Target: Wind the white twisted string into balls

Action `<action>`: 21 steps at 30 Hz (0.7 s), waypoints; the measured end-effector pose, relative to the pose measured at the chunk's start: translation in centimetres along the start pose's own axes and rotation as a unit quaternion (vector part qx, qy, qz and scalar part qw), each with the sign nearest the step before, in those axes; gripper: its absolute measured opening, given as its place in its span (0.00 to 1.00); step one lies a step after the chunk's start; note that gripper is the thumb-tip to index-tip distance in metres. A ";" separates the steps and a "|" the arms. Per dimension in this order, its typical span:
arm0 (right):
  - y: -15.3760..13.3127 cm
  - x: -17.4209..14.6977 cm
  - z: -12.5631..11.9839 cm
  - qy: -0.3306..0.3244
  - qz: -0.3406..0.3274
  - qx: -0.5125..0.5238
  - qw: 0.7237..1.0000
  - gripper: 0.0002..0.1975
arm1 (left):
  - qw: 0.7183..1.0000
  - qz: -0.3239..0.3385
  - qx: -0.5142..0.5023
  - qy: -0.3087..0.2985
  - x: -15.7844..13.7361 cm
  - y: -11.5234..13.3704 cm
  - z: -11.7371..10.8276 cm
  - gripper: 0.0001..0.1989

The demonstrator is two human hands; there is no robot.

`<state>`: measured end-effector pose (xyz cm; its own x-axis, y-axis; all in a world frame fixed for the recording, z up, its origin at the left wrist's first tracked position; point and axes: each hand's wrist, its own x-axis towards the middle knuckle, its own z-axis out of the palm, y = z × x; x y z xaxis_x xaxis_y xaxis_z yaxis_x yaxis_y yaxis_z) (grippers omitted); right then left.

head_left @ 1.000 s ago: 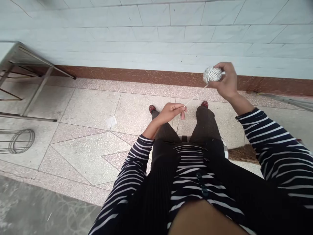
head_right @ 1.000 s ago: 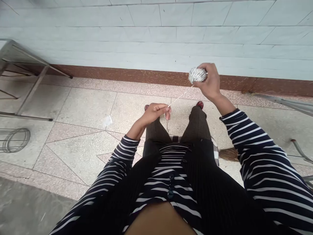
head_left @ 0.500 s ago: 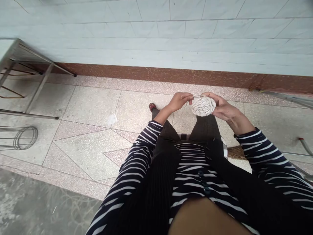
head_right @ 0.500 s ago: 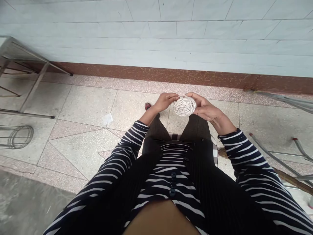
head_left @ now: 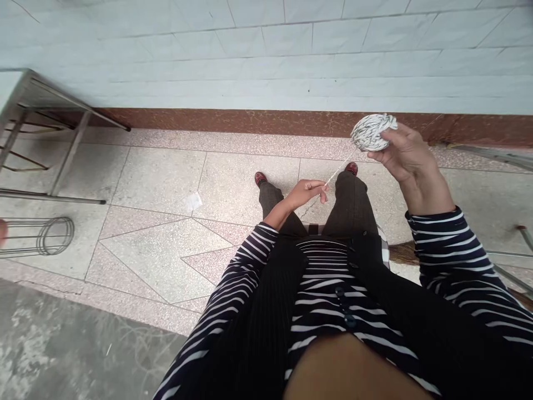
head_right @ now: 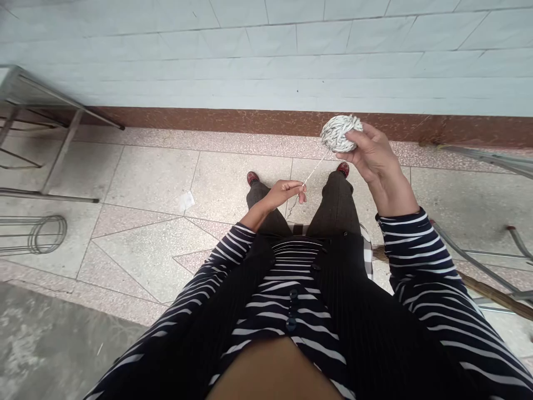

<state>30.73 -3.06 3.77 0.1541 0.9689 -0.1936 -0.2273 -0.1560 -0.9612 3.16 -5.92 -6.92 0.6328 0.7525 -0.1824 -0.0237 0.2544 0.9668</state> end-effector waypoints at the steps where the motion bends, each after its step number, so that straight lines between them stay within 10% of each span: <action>1: -0.3 0.3 0.1 0.009 -0.016 -0.008 1.000 0.30 | 1.000 -0.001 0.000 0.003 -0.2 -0.1 0.1 0.25; 10: 0.1 4.0 -0.4 0.129 -0.262 -0.300 0.908 0.33 | 0.989 0.036 0.138 -0.032 -3.5 4.9 0.7 0.26; 15: 5.7 1.8 -0.5 -0.001 -0.133 -0.416 0.900 0.29 | 0.980 0.095 0.168 0.041 -2.9 9.2 -0.7 0.26; 21: 7.4 -3.6 -0.4 -0.293 0.121 -0.201 0.927 0.31 | 0.974 0.094 0.191 0.080 -0.1 8.0 -3.5 0.22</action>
<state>28.88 -7.79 -2.73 -0.4305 0.8153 -0.3871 0.2083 -0.3276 -0.9216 0.20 -1.84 0.16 0.5149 0.8572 0.0084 0.1822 -0.1191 0.9760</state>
